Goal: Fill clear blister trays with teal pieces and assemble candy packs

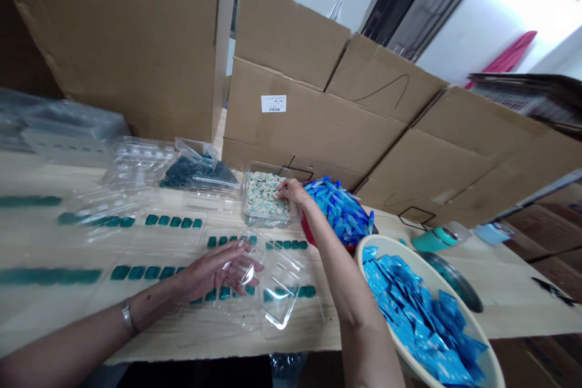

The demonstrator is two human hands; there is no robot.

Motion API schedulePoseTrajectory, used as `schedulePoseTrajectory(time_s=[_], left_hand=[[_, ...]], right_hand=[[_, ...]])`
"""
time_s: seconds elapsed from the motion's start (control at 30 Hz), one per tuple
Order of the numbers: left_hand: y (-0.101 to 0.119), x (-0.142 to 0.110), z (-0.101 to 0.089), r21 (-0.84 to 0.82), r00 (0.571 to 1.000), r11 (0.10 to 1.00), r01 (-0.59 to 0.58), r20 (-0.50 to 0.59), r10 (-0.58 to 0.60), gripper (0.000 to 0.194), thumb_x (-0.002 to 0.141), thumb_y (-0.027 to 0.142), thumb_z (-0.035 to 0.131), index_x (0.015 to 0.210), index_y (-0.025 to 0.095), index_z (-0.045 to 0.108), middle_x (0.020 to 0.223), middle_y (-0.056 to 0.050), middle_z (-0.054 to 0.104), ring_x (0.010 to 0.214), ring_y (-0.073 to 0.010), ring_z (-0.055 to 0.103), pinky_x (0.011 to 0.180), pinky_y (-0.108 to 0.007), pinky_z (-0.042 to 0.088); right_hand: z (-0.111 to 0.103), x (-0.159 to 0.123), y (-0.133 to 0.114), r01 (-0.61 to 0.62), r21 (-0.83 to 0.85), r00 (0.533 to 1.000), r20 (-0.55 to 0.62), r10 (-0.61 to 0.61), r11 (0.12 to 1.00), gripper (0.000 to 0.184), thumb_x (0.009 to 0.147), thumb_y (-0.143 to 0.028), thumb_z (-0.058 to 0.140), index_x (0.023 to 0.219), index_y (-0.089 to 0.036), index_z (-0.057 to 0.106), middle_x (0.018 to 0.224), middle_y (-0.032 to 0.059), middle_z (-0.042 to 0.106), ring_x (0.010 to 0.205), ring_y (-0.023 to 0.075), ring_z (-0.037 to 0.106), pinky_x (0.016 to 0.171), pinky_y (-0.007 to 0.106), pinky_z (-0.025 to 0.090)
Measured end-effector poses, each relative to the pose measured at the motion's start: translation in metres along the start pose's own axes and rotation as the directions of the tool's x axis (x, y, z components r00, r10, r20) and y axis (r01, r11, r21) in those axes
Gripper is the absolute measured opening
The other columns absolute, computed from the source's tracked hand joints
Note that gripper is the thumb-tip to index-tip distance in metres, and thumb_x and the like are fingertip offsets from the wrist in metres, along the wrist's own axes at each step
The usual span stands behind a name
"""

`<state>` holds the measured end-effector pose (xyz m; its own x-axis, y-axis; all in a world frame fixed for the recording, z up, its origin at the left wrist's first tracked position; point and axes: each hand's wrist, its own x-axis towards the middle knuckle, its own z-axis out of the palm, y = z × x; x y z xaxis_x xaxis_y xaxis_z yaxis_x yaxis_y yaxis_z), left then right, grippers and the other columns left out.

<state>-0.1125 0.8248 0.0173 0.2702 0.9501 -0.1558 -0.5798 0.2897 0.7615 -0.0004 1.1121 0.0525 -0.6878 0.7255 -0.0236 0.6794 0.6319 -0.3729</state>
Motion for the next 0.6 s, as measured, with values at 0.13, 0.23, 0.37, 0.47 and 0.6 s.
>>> schedulePoseTrajectory(time_s=[0.13, 0.23, 0.37, 0.47, 0.6], left_hand=[[-0.001, 0.001, -0.001, -0.001, 1.000, 1.000, 0.001, -0.005, -0.001, 0.036, 0.084, 0.043, 0.050, 0.107, 0.015, 0.047, 0.110, -0.020, 0.062, 0.086, -0.0277, 0.066, 0.066, -0.035, 0.052], [0.000, 0.001, -0.001, -0.002, 1.000, 1.000, 0.003, -0.002, -0.003, 0.036, 0.084, 0.042, 0.050, 0.106, 0.015, 0.047, 0.110, -0.020, 0.062, 0.085, -0.0278, 0.066, 0.066, -0.035, 0.053], [0.001, 0.001, 0.000, -0.007, 1.000, 1.000, 0.006, -0.002, -0.006, 0.036, 0.084, 0.042, 0.050, 0.106, 0.015, 0.047, 0.108, -0.019, 0.063, 0.084, -0.0277, 0.066, 0.065, -0.035, 0.053], [0.001, 0.000, 0.000, -0.010, 1.000, 1.000, 0.007, -0.007, -0.007, 0.036, 0.084, 0.043, 0.051, 0.107, 0.015, 0.048, 0.107, -0.018, 0.064, 0.084, -0.0274, 0.067, 0.064, -0.035, 0.053], [0.002, 0.000, 0.001, -0.013, 1.000, 1.000, 0.003, -0.003, -0.003, 0.035, 0.083, 0.043, 0.051, 0.105, 0.015, 0.048, 0.106, -0.018, 0.064, 0.084, -0.0275, 0.067, 0.064, -0.034, 0.052]], right_hand=[[0.005, 0.011, -0.006, -0.007, 0.031, 0.999, 0.052, 0.006, 1.000, 0.017, 0.065, -0.013, 0.069, 0.082, -0.011, 0.064, 0.061, -0.0001, 0.065, 0.053, 0.0101, 0.058, 0.048, 0.016, 0.044], [0.005, 0.019, -0.011, 0.007, -0.005, 0.995, 0.097, -0.007, 1.000, 0.013, 0.059, -0.009, 0.071, 0.070, -0.013, 0.066, 0.057, -0.0012, 0.064, 0.052, 0.0108, 0.057, 0.049, 0.017, 0.042], [0.001, 0.027, -0.017, 0.057, -0.083, 0.989, 0.144, -0.045, 0.995, 0.012, 0.055, -0.006, 0.071, 0.063, -0.014, 0.067, 0.057, -0.0011, 0.064, 0.057, 0.0123, 0.057, 0.053, 0.018, 0.040], [0.001, 0.028, -0.021, 0.100, -0.137, 0.984, 0.162, -0.077, 0.986, 0.012, 0.053, -0.005, 0.070, 0.062, -0.014, 0.068, 0.058, -0.0005, 0.064, 0.061, 0.0133, 0.057, 0.056, 0.018, 0.039], [0.003, 0.023, -0.023, 0.156, -0.167, 0.978, 0.161, -0.129, 0.974, 0.013, 0.054, -0.006, 0.067, 0.064, -0.014, 0.068, 0.063, -0.0007, 0.065, 0.067, 0.0130, 0.056, 0.060, 0.018, 0.037]])
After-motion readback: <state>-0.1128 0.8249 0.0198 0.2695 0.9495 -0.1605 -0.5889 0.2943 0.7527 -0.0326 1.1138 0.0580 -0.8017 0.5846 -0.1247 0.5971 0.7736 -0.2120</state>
